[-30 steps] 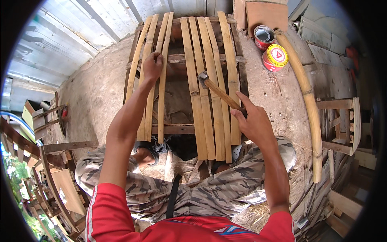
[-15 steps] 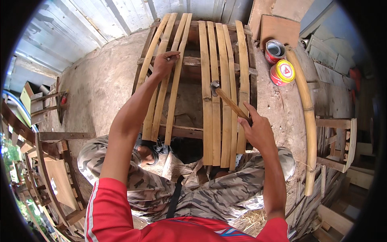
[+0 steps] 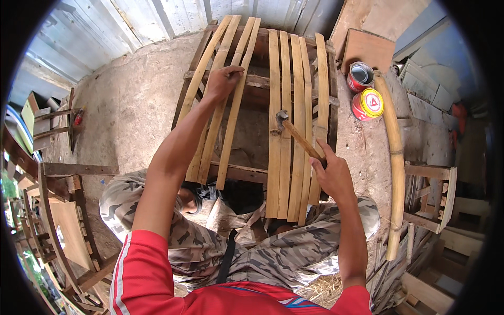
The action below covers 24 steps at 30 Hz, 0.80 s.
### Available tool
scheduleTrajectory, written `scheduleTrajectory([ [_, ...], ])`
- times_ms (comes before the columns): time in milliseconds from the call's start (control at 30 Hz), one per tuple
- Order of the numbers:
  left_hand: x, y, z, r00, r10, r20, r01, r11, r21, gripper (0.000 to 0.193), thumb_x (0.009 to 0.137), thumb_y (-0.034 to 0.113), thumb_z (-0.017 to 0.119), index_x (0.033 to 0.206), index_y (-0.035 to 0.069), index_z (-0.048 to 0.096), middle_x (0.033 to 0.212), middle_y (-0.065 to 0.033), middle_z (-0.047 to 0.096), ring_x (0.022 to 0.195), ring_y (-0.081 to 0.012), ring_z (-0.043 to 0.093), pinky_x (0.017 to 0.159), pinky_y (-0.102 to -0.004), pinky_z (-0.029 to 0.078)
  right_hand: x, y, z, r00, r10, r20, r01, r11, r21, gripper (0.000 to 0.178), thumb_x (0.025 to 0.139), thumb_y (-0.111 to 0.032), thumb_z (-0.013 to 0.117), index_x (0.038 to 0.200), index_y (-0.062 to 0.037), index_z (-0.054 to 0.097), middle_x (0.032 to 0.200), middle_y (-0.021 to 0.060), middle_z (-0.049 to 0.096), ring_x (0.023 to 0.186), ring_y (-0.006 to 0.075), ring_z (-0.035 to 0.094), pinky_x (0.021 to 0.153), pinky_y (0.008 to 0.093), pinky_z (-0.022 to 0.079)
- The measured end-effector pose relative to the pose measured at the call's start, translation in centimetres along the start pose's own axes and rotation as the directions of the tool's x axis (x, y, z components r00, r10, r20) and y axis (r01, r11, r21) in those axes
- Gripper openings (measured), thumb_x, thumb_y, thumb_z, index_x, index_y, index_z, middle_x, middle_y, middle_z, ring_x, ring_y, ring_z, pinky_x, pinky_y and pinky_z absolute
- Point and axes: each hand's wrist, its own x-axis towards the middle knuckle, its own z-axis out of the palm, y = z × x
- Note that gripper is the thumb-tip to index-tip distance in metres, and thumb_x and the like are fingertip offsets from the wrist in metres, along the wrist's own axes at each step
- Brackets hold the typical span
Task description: The person assembles a wooden frame by placing thin wooden slats across a base and securing them with a hammer. The person repeatedly positions slats and taps them into place, adjusting alignment as needed.
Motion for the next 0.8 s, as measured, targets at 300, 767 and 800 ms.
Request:
scheduleTrajectory([
  [300, 0.7, -0.7, -0.1, 0.99, 0.143, -0.02, -0.135, 0.969, 0.206, 0.019, 0.089, 0.026, 0.073, 0.101, 0.012, 0.079, 0.108, -0.0071, 0.073, 0.107, -0.0313, 0.065, 0.097, -0.0421, 0.049, 0.4, -0.8, 0.2, 0.999, 0.035, 0.017, -0.037, 0.997, 0.069, 0.055, 0.096, -0.028, 0.068, 0.145, -0.0075, 0.052, 0.08, 0.0291, 0.067, 0.08, 0.0484, 0.068, 0.069, 0.0505, 0.051],
  [767, 0.2, 0.4, 0.0, 0.99, 0.141, -0.028, -0.132, 0.969, 0.21, 0.019, 0.089, 0.023, 0.074, 0.101, 0.009, 0.079, 0.11, -0.008, 0.075, 0.109, -0.0295, 0.066, 0.1, -0.0393, 0.049, 5.9, -5.2, 0.2, 0.991, -0.056, -0.118, 0.082, 0.971, 0.224, 0.044, 0.098, -0.027, 0.069, 0.137, -0.0077, 0.062, 0.077, 0.0106, 0.07, 0.066, 0.0142, 0.062, 0.064, 0.0321, 0.05],
  [800, 0.1, 0.4, 0.0, 0.988, 0.149, -0.033, -0.139, 0.968, 0.209, 0.019, 0.088, 0.022, 0.074, 0.101, 0.009, 0.079, 0.109, -0.0081, 0.075, 0.109, -0.0296, 0.066, 0.1, -0.0394, 0.049, 6.4, -5.9, 0.4, 0.994, -0.031, -0.106, 0.057, 0.965, 0.255, 0.044, 0.098, -0.027, 0.068, 0.136, -0.0073, 0.062, 0.077, 0.0102, 0.07, 0.066, 0.0142, 0.062, 0.064, 0.032, 0.05],
])
